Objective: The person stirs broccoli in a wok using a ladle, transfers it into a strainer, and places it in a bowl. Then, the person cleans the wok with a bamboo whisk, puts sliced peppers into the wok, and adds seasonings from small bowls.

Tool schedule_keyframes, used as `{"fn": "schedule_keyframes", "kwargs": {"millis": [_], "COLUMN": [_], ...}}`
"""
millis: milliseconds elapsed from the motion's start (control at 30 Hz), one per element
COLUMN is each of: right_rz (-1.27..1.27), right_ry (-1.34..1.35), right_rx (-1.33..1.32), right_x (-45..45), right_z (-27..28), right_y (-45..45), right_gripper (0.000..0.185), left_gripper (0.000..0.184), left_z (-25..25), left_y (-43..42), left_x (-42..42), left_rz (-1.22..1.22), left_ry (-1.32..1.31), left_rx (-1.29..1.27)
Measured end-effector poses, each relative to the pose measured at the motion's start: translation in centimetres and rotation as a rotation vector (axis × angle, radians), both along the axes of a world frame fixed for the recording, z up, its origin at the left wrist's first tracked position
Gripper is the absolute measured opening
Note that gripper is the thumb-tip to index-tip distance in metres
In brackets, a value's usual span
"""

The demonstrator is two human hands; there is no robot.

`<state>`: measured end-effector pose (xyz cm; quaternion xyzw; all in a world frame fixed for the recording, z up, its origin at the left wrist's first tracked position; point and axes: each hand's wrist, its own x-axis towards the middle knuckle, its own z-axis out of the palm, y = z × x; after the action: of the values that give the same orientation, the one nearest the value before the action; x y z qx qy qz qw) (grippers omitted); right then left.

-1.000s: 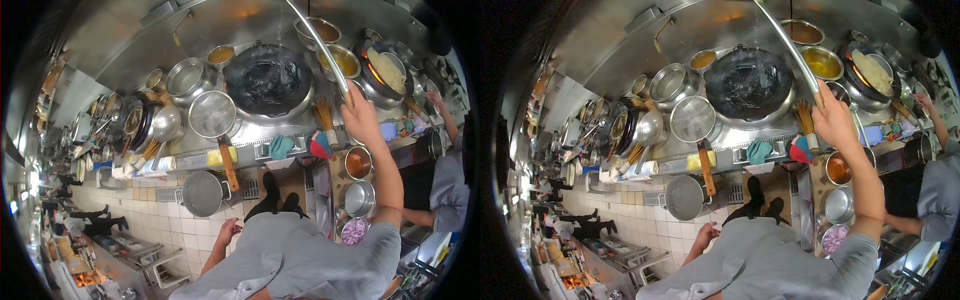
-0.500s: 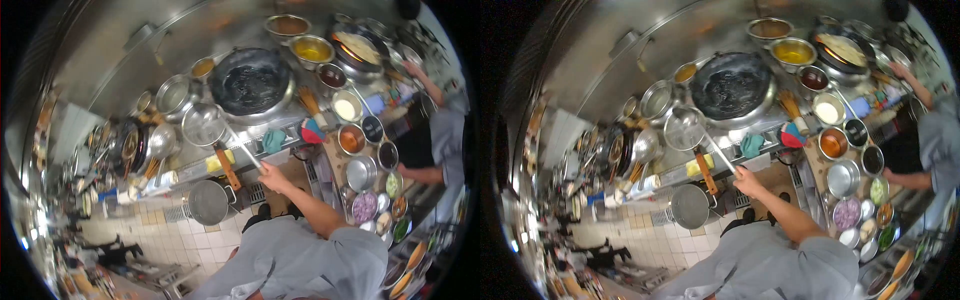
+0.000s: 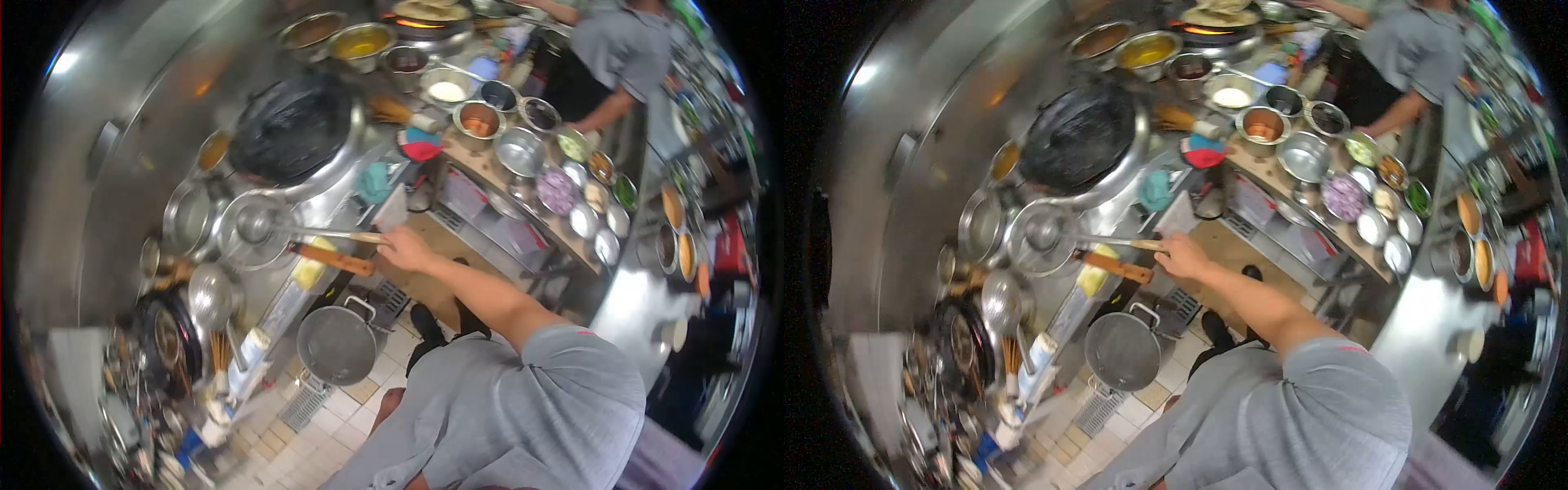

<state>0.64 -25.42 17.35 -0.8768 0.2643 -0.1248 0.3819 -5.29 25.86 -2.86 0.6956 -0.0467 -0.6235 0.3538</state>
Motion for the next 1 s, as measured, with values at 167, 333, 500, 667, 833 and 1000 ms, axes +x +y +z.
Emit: {"fn": "schedule_keyframes", "kwargs": {"millis": [167,333,500,667,833,1000], "right_rz": [-0.244,-0.945,-1.236,-0.934,-0.631,-0.782], "right_ry": [0.216,0.373,0.083,-0.035,-0.317,-0.490], "right_rx": [0.206,1.008,1.136,0.895,0.425,-0.776], "right_x": [-17.4,-32.4,-39.3,-44.0,-52.1,-59.0], "right_z": [-9.9,-12.1,-11.1,0.9,26.2,44.2], "right_y": [2.0,9.7,16.9,20.6,26.0,36.0], "right_gripper": [0.034,0.024,0.026,0.039,0.055,0.061], "left_gripper": [0.028,0.026,0.024,0.023,0.020,0.019], "left_z": [-0.7,-1.7,-1.6,-1.8,-2.2,1.8], "left_y": [-1.7,-5.8,-11.7,-16.8,-19.5,-17.5], "left_x": [3.5,7.5,9.7,8.5,2.0,-6.7], "left_rz": [-0.482,-0.851,-1.157,-1.160,-0.650,-0.758], "left_ry": [-0.081,-0.124,-0.196,-0.279,-0.162,-0.227], "left_rx": [-0.040,-0.117,-0.316,-0.450,0.014,-0.022]}}
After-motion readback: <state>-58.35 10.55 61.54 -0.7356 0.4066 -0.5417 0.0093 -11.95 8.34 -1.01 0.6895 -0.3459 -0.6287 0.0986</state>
